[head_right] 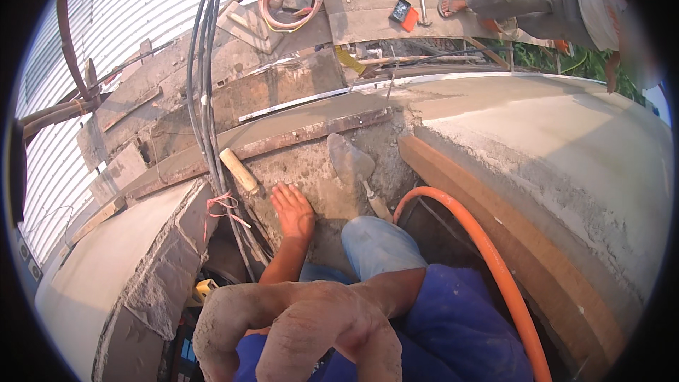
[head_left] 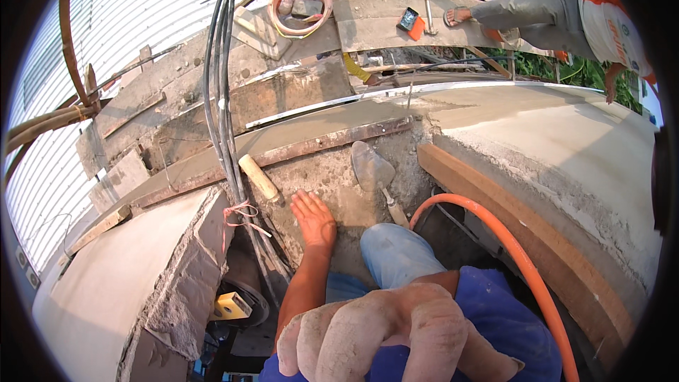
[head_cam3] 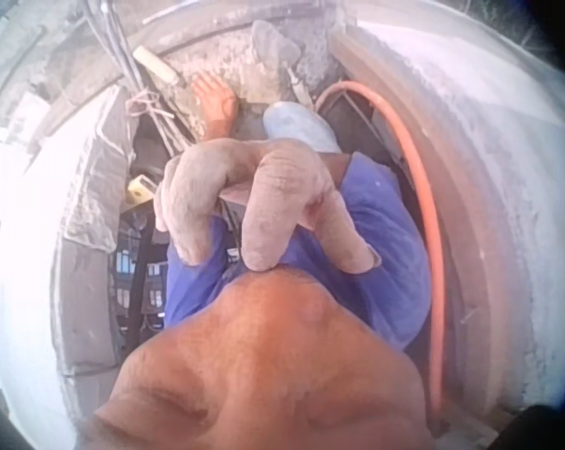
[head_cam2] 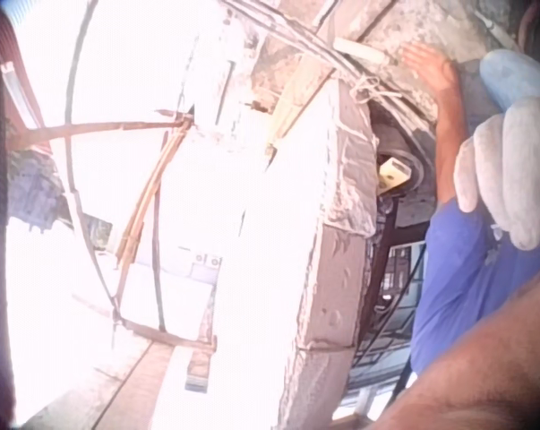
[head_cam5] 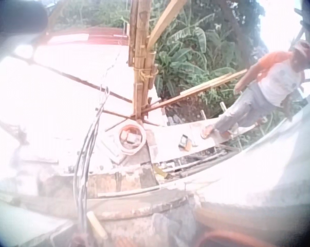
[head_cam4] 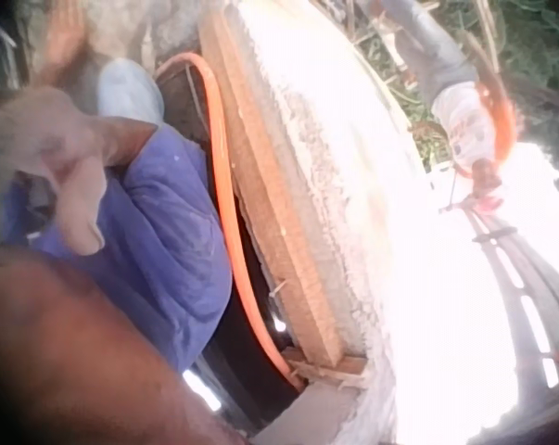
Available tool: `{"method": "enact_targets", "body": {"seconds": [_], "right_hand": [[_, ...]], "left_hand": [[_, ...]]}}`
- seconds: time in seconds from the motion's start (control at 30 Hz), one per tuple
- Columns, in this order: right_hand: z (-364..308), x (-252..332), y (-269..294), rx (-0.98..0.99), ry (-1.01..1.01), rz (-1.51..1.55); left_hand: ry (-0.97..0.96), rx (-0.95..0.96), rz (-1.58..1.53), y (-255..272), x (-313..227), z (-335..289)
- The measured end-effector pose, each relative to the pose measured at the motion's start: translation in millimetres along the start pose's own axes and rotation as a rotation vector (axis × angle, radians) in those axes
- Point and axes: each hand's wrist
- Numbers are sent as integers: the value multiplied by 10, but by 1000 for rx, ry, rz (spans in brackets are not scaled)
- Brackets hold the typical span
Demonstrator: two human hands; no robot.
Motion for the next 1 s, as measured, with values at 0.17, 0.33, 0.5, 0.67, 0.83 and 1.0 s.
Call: {"method": "enact_targets", "body": {"seconds": [0.17, 0.33, 0.5, 0.67, 0.83, 1.0], "right_hand": [[37, 24, -24, -25, -1, -39], [88, 29, 7, -54, -37, 12], [299, 290, 144, -273, -433, 23], [-223, 633, 913, -690, -624, -544], [-527, 746, 1135, -886, -852, -930], [-732, 744, 1247, -901, -919, -1015]], "left_hand": [[11, 99, 1, 33, -10, 41], [13, 89, -7, 30, -11, 48], [170, -74, 87, -157, -25, -119], [-33, 92, -11, -26, -22, 80], [-1, 8, 46, -20, -16, 4], [-7, -12, 59, -42, -21, 10]]}}
Point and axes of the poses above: each hand's wrist, its own z-axis towards the middle knuckle, its own y-axis out of the back of the hand, x = y × z, and after that the axes turned 3 degrees about z, right-handed
